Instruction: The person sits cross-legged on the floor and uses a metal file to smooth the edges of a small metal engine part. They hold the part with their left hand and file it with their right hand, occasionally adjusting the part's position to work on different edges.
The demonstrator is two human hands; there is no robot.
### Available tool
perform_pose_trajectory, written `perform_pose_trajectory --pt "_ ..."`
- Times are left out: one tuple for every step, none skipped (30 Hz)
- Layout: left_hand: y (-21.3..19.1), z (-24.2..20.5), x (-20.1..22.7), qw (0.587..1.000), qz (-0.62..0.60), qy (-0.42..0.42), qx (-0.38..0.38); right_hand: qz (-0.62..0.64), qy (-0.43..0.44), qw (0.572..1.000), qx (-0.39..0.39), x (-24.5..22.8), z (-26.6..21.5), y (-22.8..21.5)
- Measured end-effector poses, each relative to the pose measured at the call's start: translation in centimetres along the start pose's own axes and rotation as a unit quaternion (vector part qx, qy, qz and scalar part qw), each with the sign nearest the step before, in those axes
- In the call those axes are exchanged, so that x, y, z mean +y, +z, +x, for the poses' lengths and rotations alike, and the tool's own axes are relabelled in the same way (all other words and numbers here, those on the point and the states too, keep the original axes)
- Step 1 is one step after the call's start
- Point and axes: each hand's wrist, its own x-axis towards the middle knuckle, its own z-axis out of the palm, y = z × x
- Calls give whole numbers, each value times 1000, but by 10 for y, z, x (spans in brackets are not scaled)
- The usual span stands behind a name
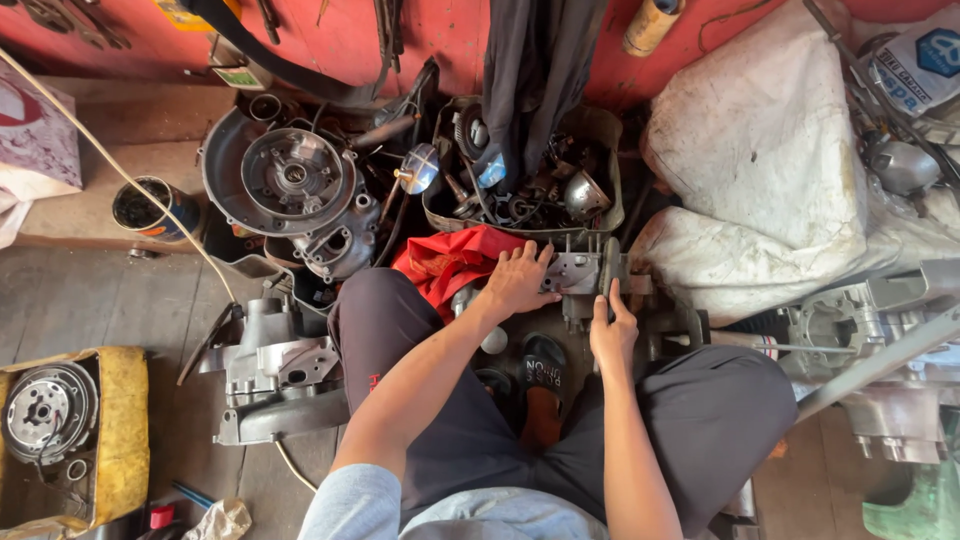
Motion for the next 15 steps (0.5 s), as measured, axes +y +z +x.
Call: perform_pose_trajectory --pt "3 -2 3 1000 -2 1 -2 -1 2 1000 1 -8 -7 -5" --pt "2 -1 2 1000 -1 -3 -2 8 20 1000 4 -19 -11 -7" --pt "1 -1 1 1000 -1 -8 -2 17 37 999 8 -30 -16 -10" --pt "-1 -2 2 1000 2 -9 -1 19 35 999 7 -31 -19 -10" --pt "-3 -4 3 1000 0 -5 0 10 39 999 4 -32 -23 -10" --pt "-4 -6 5 1000 -4 -4 1 -1 44 999 1 -32 -27 -11" --pt "-6 -5 2 1000 -5 -7 3 -2 42 999 -2 -37 -28 -11" --pt "-4 -4 2 1000 -1 -5 3 -2 32 999 -8 -39 -32 -13" --pt "-3 -4 3 1000 3 -4 3 -1 22 1000 -14 -41 -35 -16" --pt "1 -2 2 1000 0 -3 1 -3 25 1000 -13 -36 -30 -14" --pt "4 -1 2 1000 0 -4 1 -4 31 999 -3 -30 -25 -13" --pt "4 2 -1 1000 4 -4 4 -2 36 999 8 -27 -19 -9" --pt "4 1 1 1000 5 -3 3 0 37 999 9 -32 -23 -12" --pt "2 -1 2 1000 5 -3 2 7 37 999 6 -38 -26 -14" --pt "-1 -2 2 1000 5 -4 1 14 36 999 2 -45 -29 -15"
